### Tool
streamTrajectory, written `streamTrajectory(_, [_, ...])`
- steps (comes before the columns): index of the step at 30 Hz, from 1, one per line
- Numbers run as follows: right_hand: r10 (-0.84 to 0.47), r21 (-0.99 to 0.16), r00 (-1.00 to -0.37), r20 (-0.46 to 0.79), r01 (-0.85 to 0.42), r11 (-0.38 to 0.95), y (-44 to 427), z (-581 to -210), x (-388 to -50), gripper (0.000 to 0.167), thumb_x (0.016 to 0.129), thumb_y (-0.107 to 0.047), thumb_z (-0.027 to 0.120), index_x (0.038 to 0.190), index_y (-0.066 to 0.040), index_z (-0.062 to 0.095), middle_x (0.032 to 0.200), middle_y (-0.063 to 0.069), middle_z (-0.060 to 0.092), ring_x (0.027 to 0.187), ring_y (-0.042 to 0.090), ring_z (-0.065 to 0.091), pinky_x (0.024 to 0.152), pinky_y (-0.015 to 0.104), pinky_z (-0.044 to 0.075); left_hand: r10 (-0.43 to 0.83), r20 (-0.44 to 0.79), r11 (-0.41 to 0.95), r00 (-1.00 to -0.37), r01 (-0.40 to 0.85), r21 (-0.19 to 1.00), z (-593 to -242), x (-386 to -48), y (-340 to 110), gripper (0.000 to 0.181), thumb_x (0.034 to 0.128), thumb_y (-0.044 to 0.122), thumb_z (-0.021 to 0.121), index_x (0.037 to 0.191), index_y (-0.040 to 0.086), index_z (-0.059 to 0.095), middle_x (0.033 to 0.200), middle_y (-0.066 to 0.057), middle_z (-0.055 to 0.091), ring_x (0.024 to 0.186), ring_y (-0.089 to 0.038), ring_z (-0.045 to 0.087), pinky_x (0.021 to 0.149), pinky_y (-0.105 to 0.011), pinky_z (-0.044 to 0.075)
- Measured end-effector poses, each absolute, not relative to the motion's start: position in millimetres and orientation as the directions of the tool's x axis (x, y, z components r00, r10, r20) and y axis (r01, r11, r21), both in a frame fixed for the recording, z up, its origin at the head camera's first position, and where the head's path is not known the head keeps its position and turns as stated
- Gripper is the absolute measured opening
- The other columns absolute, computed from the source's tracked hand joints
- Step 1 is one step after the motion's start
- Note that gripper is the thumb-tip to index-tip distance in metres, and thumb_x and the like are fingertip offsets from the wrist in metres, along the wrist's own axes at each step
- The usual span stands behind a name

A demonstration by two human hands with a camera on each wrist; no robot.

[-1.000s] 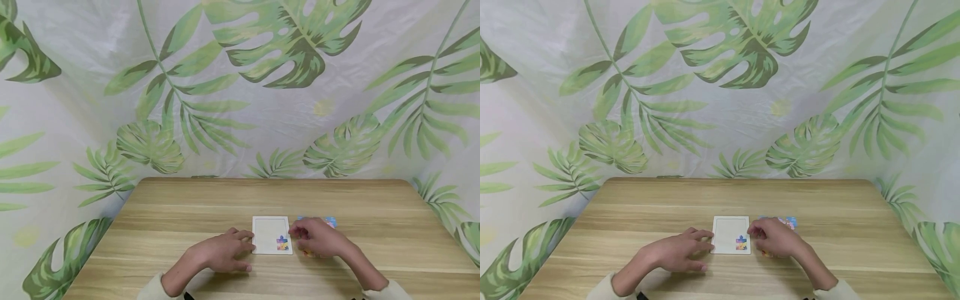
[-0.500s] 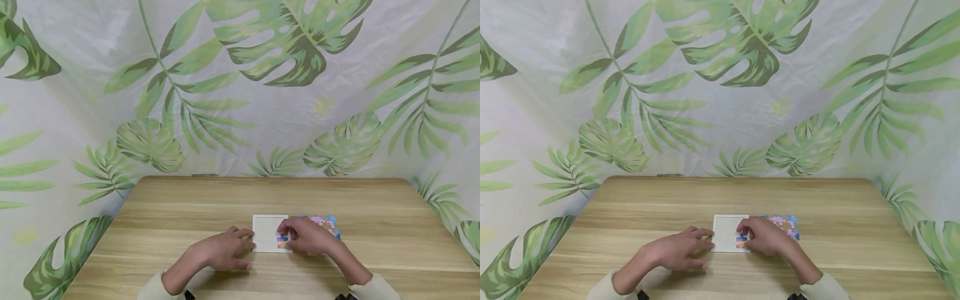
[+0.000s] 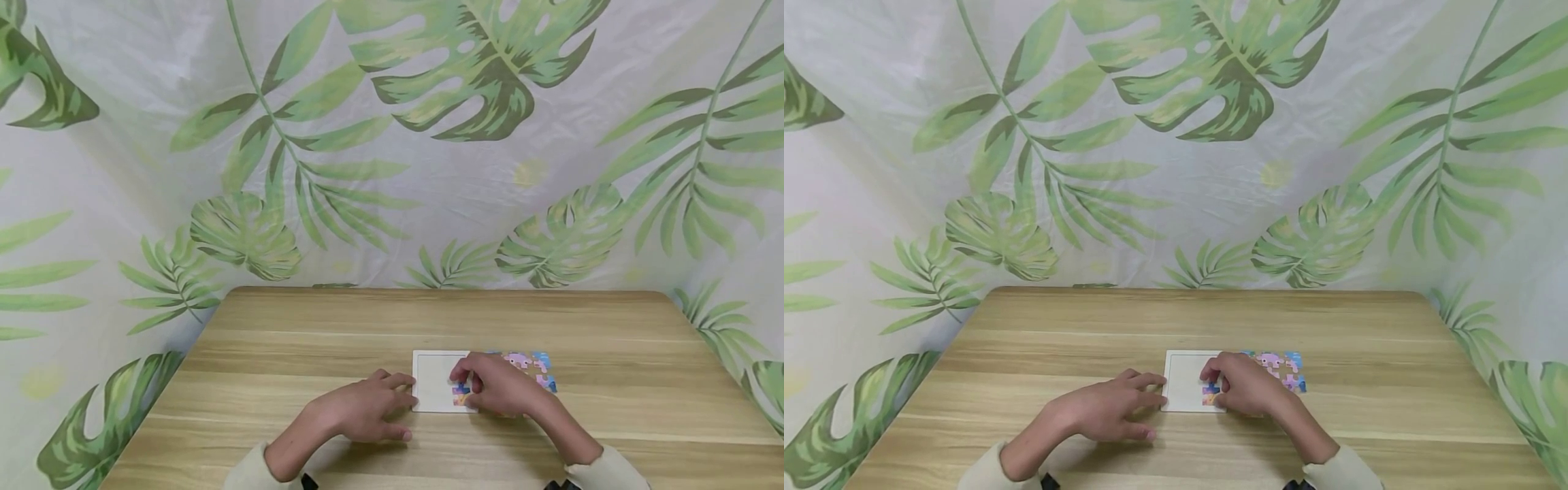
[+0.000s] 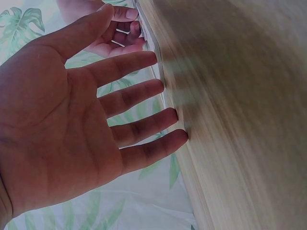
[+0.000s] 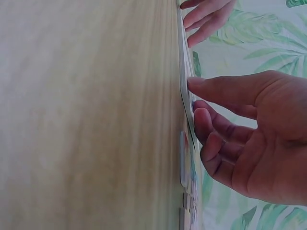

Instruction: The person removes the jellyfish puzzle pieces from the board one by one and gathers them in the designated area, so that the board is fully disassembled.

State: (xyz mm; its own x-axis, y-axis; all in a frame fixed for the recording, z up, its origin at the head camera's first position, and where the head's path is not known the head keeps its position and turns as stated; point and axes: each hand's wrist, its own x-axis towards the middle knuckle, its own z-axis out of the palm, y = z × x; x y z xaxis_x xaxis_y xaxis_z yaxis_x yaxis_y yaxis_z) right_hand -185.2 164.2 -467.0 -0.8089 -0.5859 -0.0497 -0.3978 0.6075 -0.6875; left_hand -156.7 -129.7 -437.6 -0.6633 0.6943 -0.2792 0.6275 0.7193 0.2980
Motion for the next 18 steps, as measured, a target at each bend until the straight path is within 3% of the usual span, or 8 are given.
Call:
streamTrajectory(10, [-0.574,-0.649,-0.818,0.033,-0.455,0.61,160.6,-467.8,-186.1,0.037,0.077,0.008,0.088,0.107,-0.01,0.076,0.095,-0.003,0.067,0.087,0.01,0.061,0.077,0.024,0.054,0.693,-0.287,0.721,-0.662,0.625,0.299,-438.1,-156.6,-130.3,0.052,0.1012,0.05,0.072,0.145,0.022,0.068,0.167,-0.001,0.047,0.145,-0.029,0.05,0.112,-0.042,0.053])
streamTrajectory(18, [-0.576,-0.686,-0.817,-0.006,-0.416,0.597,162.6,-463.7,-184.5,0.023,0.089,0.005,0.081,0.105,-0.01,0.075,0.089,-0.005,0.067,0.082,0.007,0.059,0.075,0.023,0.054,0.687,-0.289,0.726,-0.667,0.619,0.298,-439.0,-156.6,-130.5,0.053,0.1011,0.05,0.072,0.146,0.023,0.068,0.168,0.0,0.046,0.146,-0.029,0.049,0.11,-0.044,0.055])
